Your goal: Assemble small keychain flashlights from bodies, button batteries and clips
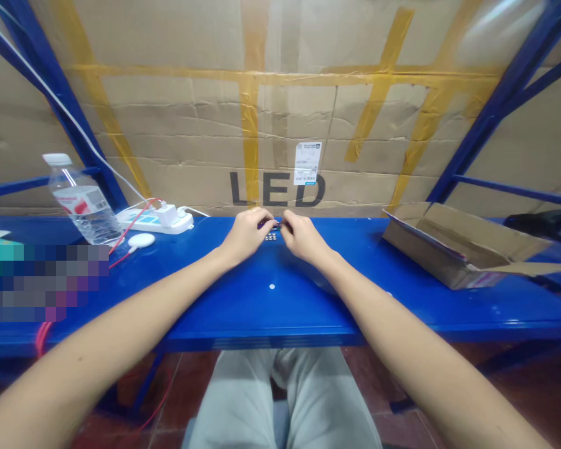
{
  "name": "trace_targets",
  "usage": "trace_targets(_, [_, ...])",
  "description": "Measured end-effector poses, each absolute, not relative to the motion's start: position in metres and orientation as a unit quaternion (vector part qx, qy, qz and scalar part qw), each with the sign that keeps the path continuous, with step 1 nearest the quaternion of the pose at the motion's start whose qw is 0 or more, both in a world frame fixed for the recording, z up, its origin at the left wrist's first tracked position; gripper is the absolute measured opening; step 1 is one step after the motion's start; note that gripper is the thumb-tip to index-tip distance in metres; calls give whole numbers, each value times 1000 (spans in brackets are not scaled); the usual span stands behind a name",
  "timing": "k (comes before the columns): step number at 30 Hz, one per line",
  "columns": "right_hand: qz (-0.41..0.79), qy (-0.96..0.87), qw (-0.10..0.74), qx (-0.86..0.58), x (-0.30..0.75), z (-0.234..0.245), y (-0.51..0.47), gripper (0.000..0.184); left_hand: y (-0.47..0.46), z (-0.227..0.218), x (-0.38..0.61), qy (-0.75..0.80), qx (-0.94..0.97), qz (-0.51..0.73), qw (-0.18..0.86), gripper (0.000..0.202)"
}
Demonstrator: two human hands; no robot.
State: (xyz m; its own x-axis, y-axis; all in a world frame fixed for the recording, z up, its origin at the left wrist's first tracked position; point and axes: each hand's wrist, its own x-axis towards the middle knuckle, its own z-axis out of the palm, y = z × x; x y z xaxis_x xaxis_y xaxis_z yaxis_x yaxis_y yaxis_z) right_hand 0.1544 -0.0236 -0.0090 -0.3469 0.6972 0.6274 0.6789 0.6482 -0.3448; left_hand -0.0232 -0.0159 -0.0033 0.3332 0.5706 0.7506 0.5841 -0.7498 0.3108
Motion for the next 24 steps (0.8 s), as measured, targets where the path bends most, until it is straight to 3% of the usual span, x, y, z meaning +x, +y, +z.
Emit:
trace_targets(6, [59, -799, 428, -417, 155, -13, -17, 12, -12, -3, -24, -359, -811, -462, 5, 9])
trace_targets(12, [225, -743, 473, -417, 162, -18, -3, 2, -5, -2, -29, -391, -770, -483, -146, 6])
trace_targets(17, [299, -716, 460, -430, 165, -18, -2, 14, 5, -5, -34, -372, -742, -508, -231, 17])
trace_targets(24, [346, -756, 434, -347, 159, -14, -10, 13, 0, -4, -28, -304, -742, -520, -294, 28])
